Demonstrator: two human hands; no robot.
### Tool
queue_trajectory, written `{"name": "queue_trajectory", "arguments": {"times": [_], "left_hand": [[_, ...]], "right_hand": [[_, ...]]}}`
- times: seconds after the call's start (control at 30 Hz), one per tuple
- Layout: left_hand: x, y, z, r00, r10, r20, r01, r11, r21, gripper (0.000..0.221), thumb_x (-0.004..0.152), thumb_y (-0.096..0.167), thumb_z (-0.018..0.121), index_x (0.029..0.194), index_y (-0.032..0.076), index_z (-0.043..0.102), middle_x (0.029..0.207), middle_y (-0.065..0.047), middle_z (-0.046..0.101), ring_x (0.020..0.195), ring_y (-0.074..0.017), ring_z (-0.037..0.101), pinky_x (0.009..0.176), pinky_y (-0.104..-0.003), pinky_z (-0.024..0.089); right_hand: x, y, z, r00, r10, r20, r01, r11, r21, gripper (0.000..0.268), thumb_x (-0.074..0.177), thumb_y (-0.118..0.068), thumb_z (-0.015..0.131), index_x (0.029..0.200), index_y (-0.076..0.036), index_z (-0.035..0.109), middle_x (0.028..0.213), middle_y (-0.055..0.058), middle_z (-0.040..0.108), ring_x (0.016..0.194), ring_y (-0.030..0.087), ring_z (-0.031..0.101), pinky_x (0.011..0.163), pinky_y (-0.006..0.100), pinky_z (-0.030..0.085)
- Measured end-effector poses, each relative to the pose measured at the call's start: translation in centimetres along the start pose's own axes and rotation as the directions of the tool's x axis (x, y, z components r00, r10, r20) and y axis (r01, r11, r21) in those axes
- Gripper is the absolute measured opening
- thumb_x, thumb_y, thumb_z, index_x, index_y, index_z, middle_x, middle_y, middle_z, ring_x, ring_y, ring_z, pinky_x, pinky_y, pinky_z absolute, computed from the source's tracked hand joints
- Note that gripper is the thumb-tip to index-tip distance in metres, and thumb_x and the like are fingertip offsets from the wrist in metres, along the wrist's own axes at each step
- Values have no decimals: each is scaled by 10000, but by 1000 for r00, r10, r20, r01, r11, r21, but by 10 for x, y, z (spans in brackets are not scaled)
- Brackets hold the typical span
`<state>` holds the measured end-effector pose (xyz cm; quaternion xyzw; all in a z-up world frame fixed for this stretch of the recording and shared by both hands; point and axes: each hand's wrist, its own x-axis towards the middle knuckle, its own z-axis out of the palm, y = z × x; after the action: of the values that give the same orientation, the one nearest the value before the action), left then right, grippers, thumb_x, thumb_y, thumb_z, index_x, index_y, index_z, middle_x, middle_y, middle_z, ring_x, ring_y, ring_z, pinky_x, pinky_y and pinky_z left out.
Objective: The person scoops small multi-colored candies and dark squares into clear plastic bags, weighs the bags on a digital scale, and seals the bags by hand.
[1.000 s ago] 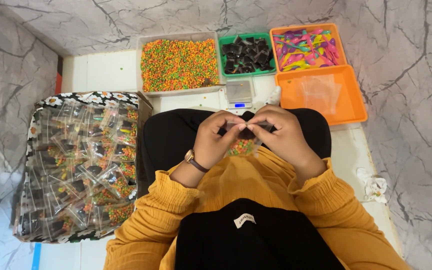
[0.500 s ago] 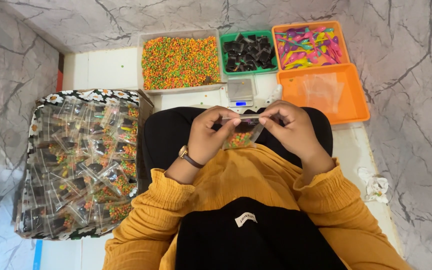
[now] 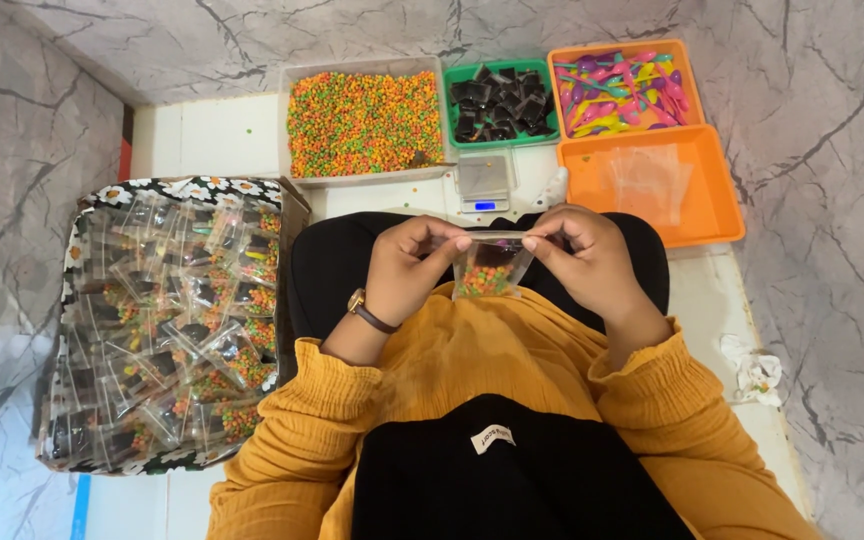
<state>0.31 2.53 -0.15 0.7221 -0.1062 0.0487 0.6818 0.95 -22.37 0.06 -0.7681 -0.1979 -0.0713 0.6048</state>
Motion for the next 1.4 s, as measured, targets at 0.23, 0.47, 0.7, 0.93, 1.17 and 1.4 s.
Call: {"name": "queue_trajectory", "arguments": {"times": [0.23, 0.47, 0.7, 0.93, 1.17, 1.4], "left_hand": [[2, -1, 0, 1000, 27, 1, -27, 1000, -16, 83, 876, 49, 807, 939, 9, 772, 770, -99, 761, 743, -129, 726, 711, -284, 617], [-1, -8, 12, 991, 40, 124, -15, 981, -191, 290, 836, 42, 823, 1093, 20, 692, 885, -108, 736, 811, -147, 705, 737, -311, 609], [-3, -14, 22, 985, -7, 172, 25, 994, -103, 368, 798, 60, 865, 1126, -7, 712, 965, -158, 751, 951, -177, 657, 880, -395, 556], [-7, -18, 26, 952, -23, 307, 31, 999, -21, 575, 680, 168, 945, 1188, 56, 701, 1005, -157, 761, 894, -239, 719, 814, -375, 578], [8, -1, 15, 942, 102, 321, -174, 963, 205, 517, 759, 125, 877, 1234, 60, 686, 1067, -167, 752, 937, -323, 733, 841, -413, 593], [12, -2, 14, 793, 370, 483, -589, 666, 457, 313, 979, 203, 683, 1282, 144, 630, 1164, -109, 700, 1080, -353, 690, 880, -431, 592]], "right_hand": [[-1, 0, 2, 1000, 14, -20, -13, 999, 44, 54, 895, 46, 773, 930, 23, 738, 824, 88, 683, 715, 93, 563, 660, 239, 489], [-3, 5, 13, 999, 38, -22, -33, 984, 175, 75, 903, 48, 770, 959, 46, 721, 842, 113, 683, 784, 121, 628, 715, 265, 524], [-4, 7, 17, 998, 43, -37, -34, 976, 216, 86, 1026, -7, 643, 1006, 59, 696, 840, 100, 654, 833, 134, 629, 778, 313, 565], [-9, 22, 14, 997, 55, -50, -49, 993, 109, 170, 1065, -93, 617, 975, 31, 690, 760, 107, 636, 763, 150, 642, 662, 269, 518], [-7, 32, 15, 995, 96, 29, -100, 932, 349, 334, 1006, -72, 620, 1316, 30, 544, 1068, 139, 672, 944, 165, 660, 783, 263, 520], [-9, 40, 13, 992, 22, 126, -4, 990, -141, 289, 898, 77, 700, 1183, 28, 710, 1139, 175, 693, 1125, 345, 668, 902, 452, 537]]}}
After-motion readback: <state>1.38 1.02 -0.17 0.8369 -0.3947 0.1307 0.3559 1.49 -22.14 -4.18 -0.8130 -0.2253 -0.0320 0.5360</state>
